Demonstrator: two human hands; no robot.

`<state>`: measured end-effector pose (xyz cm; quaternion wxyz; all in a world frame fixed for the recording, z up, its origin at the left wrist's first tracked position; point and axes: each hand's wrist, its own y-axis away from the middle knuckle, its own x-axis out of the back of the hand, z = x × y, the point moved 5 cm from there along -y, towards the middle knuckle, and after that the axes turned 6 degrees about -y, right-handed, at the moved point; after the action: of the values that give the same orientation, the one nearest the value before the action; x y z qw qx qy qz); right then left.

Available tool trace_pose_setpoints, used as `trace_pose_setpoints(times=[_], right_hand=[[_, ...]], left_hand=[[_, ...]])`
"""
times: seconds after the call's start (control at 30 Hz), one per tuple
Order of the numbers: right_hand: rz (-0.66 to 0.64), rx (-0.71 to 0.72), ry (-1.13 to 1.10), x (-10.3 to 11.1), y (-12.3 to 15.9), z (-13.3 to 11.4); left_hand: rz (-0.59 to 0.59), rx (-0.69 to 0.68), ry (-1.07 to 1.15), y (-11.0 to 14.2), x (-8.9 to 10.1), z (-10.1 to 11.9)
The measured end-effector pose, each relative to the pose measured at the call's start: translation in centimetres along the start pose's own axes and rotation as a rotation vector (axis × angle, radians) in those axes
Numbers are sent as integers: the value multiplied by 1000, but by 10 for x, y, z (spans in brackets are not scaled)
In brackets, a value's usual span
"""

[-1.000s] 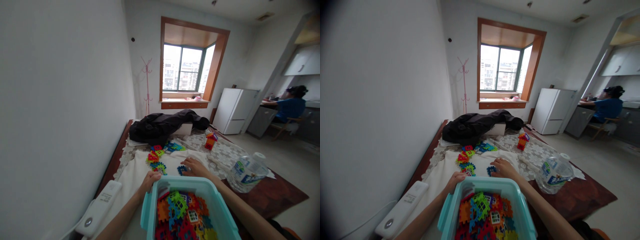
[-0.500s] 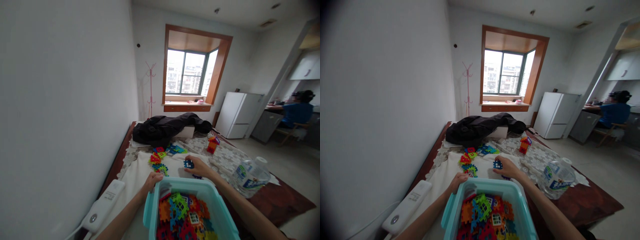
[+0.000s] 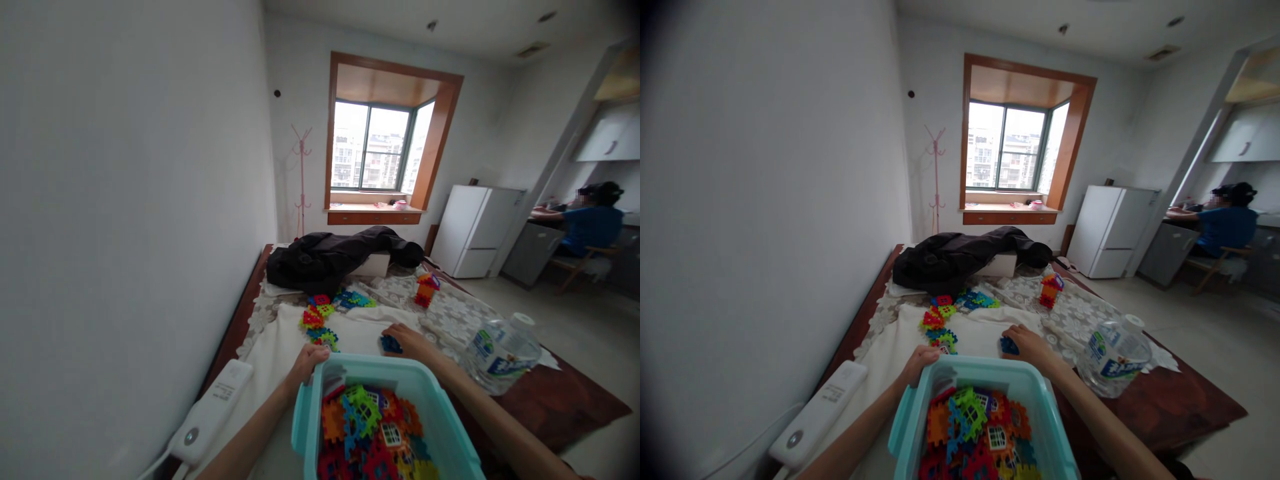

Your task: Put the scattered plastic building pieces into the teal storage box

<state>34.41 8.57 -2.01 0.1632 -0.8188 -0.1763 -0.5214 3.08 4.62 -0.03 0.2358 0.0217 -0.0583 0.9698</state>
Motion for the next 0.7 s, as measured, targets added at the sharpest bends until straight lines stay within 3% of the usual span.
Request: trace_pose_setpoints(times=[0.3, 0.43, 0.6, 0.7], right_hand=[[30, -145, 76, 5, 4, 17], [56, -109, 6, 14, 3, 10], [176, -43, -408, 58, 7, -22], [88, 93, -627, 90, 26, -68]], left_hand=[[-6, -4, 28, 1, -2, 2], [-3, -7, 36, 1, -2, 0], [-6, -12, 40, 1, -3, 1], [-6, -2, 49, 2, -4, 2]])
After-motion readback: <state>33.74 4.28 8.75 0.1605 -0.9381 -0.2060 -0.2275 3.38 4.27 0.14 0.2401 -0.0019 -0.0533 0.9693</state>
